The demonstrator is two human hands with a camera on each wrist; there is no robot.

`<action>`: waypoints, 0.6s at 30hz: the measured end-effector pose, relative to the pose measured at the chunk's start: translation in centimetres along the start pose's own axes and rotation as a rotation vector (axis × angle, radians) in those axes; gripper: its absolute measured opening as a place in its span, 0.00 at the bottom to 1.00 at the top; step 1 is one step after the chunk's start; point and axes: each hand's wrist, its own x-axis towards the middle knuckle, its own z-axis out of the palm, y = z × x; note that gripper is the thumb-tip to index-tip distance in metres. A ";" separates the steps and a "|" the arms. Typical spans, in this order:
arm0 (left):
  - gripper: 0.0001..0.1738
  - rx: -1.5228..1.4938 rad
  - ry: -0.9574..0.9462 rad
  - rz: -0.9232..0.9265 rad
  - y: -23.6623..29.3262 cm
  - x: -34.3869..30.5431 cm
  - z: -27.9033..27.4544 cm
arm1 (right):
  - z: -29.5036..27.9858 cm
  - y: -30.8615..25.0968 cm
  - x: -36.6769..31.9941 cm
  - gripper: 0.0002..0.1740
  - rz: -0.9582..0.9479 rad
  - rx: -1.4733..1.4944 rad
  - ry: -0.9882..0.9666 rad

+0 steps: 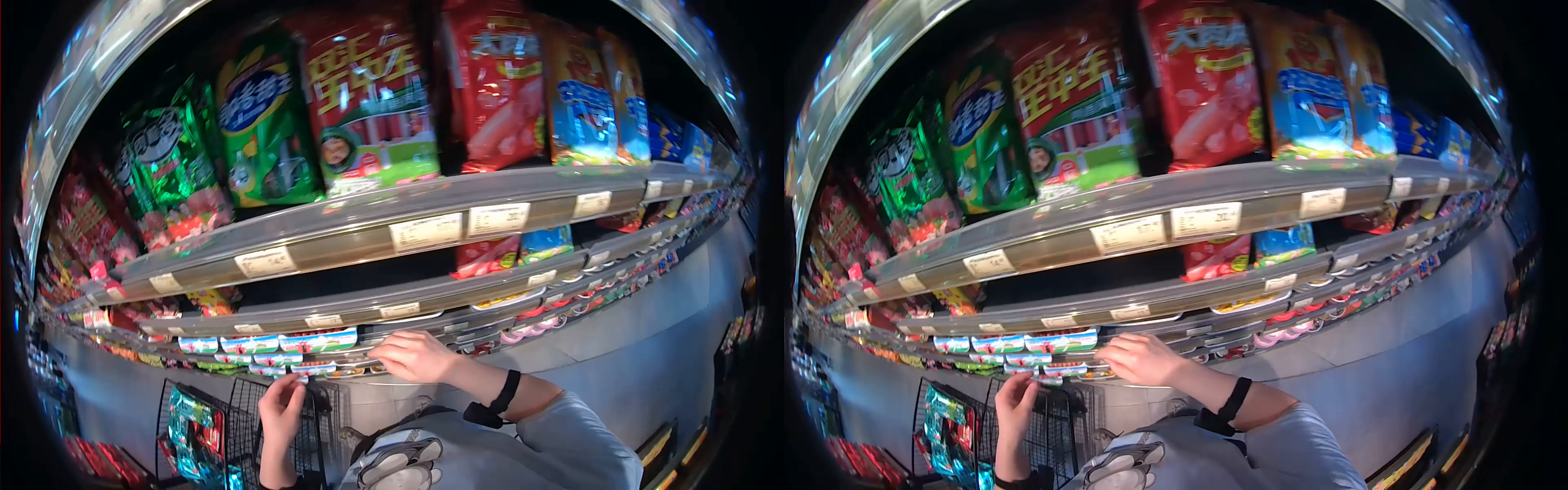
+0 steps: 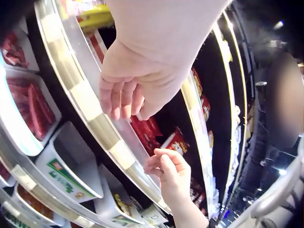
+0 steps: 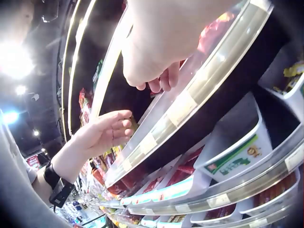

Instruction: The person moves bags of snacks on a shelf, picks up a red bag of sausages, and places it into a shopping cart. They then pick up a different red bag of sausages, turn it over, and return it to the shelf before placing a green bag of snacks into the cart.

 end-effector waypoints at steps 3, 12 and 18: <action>0.15 -0.036 0.197 -0.136 -4.1 -3.7 -4.0 | 3.4 0.1 1.1 0.11 -0.027 0.112 -0.102; 0.15 0.190 0.569 -0.278 -8.1 -14.6 -11.4 | 14.5 -5.7 5.9 0.10 -0.121 0.288 -0.462; 0.16 0.290 0.673 -0.393 -9.2 -18.4 -17.4 | 19.1 -9.3 7.7 0.08 -0.004 0.290 -0.602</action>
